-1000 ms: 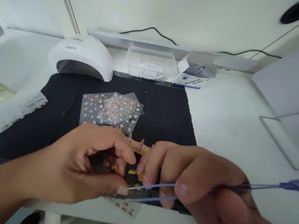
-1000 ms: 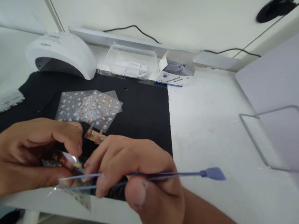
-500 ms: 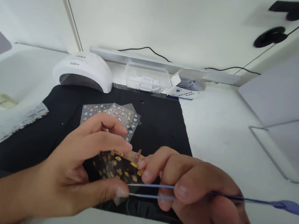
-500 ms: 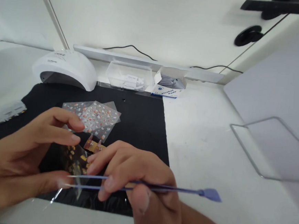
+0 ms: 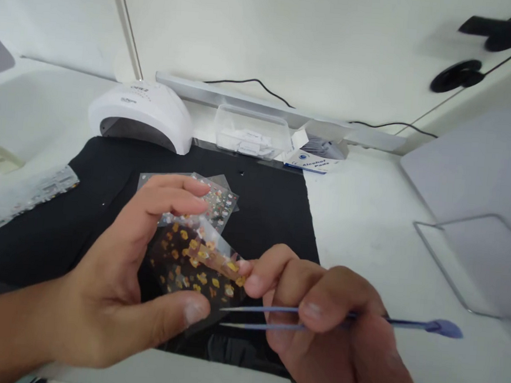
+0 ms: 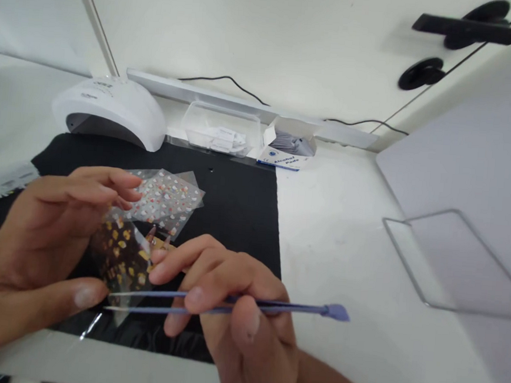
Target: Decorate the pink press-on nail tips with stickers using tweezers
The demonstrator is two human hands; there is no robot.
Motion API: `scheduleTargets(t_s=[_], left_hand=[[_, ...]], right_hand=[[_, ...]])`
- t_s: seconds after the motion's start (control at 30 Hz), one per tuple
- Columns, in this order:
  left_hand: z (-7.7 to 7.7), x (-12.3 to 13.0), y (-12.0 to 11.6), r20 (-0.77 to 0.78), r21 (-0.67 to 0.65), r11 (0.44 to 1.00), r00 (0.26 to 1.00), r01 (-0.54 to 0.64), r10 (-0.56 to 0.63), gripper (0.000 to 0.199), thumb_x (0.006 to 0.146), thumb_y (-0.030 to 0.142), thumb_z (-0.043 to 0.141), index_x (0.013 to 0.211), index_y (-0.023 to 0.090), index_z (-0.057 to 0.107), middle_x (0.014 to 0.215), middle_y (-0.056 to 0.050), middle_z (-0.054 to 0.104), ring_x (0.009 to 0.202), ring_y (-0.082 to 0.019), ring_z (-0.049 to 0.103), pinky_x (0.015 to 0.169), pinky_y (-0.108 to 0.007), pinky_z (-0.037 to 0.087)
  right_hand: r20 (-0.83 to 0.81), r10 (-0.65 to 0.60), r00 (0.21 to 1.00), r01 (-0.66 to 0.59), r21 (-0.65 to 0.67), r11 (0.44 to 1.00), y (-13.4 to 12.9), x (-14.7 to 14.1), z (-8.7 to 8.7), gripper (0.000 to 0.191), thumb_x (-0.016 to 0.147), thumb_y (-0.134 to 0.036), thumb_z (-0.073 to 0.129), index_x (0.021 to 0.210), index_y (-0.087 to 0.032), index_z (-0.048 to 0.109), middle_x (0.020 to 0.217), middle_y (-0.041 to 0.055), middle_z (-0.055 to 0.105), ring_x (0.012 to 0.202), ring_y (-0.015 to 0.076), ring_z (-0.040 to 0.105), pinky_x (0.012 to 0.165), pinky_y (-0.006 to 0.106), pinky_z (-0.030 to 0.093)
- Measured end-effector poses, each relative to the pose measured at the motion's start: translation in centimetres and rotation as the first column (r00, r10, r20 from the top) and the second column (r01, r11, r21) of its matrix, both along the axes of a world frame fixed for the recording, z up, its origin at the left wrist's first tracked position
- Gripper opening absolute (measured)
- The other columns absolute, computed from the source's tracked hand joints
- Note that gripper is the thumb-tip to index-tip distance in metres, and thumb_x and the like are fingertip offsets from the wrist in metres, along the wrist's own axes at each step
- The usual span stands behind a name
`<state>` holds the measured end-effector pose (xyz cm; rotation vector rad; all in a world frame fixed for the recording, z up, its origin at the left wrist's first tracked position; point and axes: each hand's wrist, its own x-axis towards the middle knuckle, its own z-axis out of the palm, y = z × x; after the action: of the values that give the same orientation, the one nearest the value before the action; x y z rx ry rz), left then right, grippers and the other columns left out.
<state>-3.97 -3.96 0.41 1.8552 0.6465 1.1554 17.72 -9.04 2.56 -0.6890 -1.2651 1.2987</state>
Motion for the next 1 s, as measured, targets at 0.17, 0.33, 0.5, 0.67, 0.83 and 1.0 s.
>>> scheduleTargets(t_s=[0.17,0.33,0.5,0.67,0.83,1.0], left_hand=[[0.2,0.6,-0.5,0.021,-0.143,0.990,1.000,0.016,-0.014,0.064,0.081,0.020,0.074,0.136,0.032,0.044,0.121,-0.004,0.057,0.099,-0.018,0.060,0.085,-0.029,0.055],[0.9,1.1,-0.4,0.027,-0.249,0.969,1.000,-0.002,0.009,0.044,0.082,0.020,0.073,0.120,0.034,0.056,0.087,0.003,0.062,0.071,-0.010,0.061,0.061,-0.018,0.054],[1.5,1.0,0.1,0.060,-0.275,0.959,0.997,0.069,-0.054,0.028,0.080,0.015,0.074,0.105,0.026,0.068,0.087,0.000,0.063,0.072,-0.011,0.065,0.058,-0.017,0.055],[1.7,1.1,-0.1,0.121,-0.394,0.911,0.989,0.123,-0.081,0.034,0.073,0.011,0.080,0.102,0.026,0.070,0.086,0.001,0.071,0.074,-0.013,0.070,0.061,-0.017,0.059],[1.5,1.0,-0.1,0.194,-0.409,0.893,0.974,0.188,-0.117,0.032,0.075,0.007,0.077,0.099,0.028,0.071,0.085,0.004,0.074,0.073,-0.012,0.071,0.062,-0.018,0.060],[1.6,0.7,0.3,0.188,-0.420,0.881,0.970,0.219,-0.152,0.029,0.075,0.003,0.075,0.093,0.026,0.072,0.078,0.004,0.071,0.066,-0.010,0.069,0.053,-0.015,0.057]], right_hand=[[-0.011,0.006,1.000,-0.006,-0.015,1.000,0.0,0.1,-0.4,0.031,0.099,-0.046,0.044,0.096,-0.033,0.072,0.067,0.0030,0.065,0.091,0.0230,0.064,0.089,0.043,0.054],[-0.046,-0.021,0.999,0.021,0.018,1.000,0.1,-0.4,-0.6,0.032,0.100,-0.043,0.044,0.096,-0.030,0.073,0.067,0.0029,0.066,0.091,0.0214,0.064,0.094,0.042,0.053],[-0.012,-0.086,0.996,0.087,0.067,0.994,0.0,-0.8,-0.7,0.036,0.099,-0.046,0.044,0.094,-0.029,0.074,0.060,0.0042,0.066,0.087,0.0239,0.065,0.089,0.044,0.055],[0.044,-0.099,0.994,0.093,0.137,0.986,-0.3,-1.0,-0.3,0.033,0.099,-0.043,0.045,0.096,-0.028,0.075,0.060,0.0038,0.067,0.086,0.0241,0.068,0.081,0.040,0.057],[0.115,-0.081,0.990,0.058,0.185,0.981,-0.5,-0.9,-0.1,0.034,0.100,-0.040,0.044,0.095,-0.026,0.075,0.063,0.0035,0.068,0.080,0.0233,0.067,0.075,0.038,0.056],[0.110,-0.029,0.993,0.002,0.236,0.972,0.0,-0.3,-0.4,0.031,0.100,-0.039,0.046,0.096,-0.025,0.074,0.066,0.0037,0.069,0.079,0.0236,0.066,0.076,0.040,0.056]])
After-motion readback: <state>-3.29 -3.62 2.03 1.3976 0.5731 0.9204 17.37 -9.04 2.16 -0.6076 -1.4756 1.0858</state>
